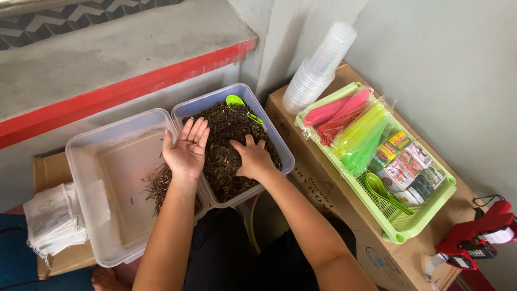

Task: Manually sorting dried tea leaves by picking out stems and debris and placing them in a separate container.

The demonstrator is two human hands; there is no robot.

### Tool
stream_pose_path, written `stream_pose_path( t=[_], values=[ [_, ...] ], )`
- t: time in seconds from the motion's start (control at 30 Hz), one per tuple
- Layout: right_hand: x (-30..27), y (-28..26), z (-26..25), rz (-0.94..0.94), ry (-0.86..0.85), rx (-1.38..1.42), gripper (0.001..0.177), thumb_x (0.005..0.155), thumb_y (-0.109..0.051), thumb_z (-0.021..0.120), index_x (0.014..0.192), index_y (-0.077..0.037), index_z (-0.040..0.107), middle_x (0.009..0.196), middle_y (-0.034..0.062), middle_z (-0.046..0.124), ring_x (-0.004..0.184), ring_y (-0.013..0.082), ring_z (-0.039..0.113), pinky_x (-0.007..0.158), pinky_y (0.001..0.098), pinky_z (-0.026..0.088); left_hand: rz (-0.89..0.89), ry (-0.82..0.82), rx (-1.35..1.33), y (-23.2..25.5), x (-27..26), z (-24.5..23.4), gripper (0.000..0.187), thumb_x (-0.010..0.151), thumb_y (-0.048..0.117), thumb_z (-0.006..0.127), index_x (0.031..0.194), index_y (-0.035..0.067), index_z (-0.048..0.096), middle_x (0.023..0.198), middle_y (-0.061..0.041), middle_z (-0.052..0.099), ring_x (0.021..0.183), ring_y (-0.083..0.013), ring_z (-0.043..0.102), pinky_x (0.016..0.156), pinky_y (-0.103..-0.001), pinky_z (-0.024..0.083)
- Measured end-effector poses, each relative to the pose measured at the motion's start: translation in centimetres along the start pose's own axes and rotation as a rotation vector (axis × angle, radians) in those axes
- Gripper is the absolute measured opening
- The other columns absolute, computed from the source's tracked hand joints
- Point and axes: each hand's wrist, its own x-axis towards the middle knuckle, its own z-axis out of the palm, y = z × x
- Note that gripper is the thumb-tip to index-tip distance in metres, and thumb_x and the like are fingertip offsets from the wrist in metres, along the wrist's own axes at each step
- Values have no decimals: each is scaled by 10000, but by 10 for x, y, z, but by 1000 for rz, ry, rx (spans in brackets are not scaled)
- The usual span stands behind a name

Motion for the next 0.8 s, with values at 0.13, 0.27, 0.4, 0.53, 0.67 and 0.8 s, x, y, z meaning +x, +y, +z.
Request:
stream_pose_path(
  t=[0.13, 0.27, 0.4, 0.53, 0.67, 0.8],
  values=[
    [11, 11, 14, 34, 60, 46, 836, 826, -173, 813, 1542, -132, 382, 1522, 343, 248, 1322, 662, 349, 813, 572, 634, 21, -30, 21, -3, -5, 7, 778, 961, 581, 467, 1362, -79, 556, 1375, -359, 578, 1310, -432, 590, 1121, -543, 499],
    [24, 28, 28, 65, 215, 370, 707, 816, -169, 756, 1469, -137, 487, 1443, 308, 392, 1282, 598, 471, 910, 565, 593, 20, -89, 85, -5, -4, 4, 829, 927, 634, 477, 1348, -74, 570, 1368, -343, 592, 1301, -415, 603, 1119, -518, 512],
    [21, 32, 28, 61, 369, 858, 549, 808, -153, 774, 1333, -104, 620, 1389, 292, 511, 1278, 519, 535, 961, 519, 569, -16, -132, 39, -1, 11, -11, 837, 932, 627, 483, 1362, -87, 564, 1393, -359, 565, 1319, -432, 581, 1133, -531, 498],
    [22, 42, 25, 116, 421, 1174, 737, 803, -163, 836, 1447, -35, 503, 1373, 381, 525, 1150, 437, 639, 665, 339, 647, -18, -123, 71, -2, 8, -8, 849, 934, 647, 457, 1361, -78, 570, 1380, -353, 576, 1309, -431, 591, 1134, -523, 496],
    [23, 53, 24, 122, 516, 1122, 611, 857, -316, 817, 1327, 28, 635, 1400, 398, 485, 1320, 534, 485, 969, 574, 538, -22, -153, 86, -1, 9, -9, 835, 958, 637, 420, 1372, -73, 568, 1395, -342, 570, 1325, -417, 580, 1141, -514, 496],
    [10, 54, 20, -127, 585, 996, 352, 843, -122, 809, 1159, 17, 739, 1224, 327, 647, 1244, 493, 563, 996, 579, 485, -41, -167, 93, -1, 14, -12, 850, 952, 658, 401, 1377, -57, 575, 1398, -334, 572, 1327, -412, 582, 1149, -515, 491]
  ],
)
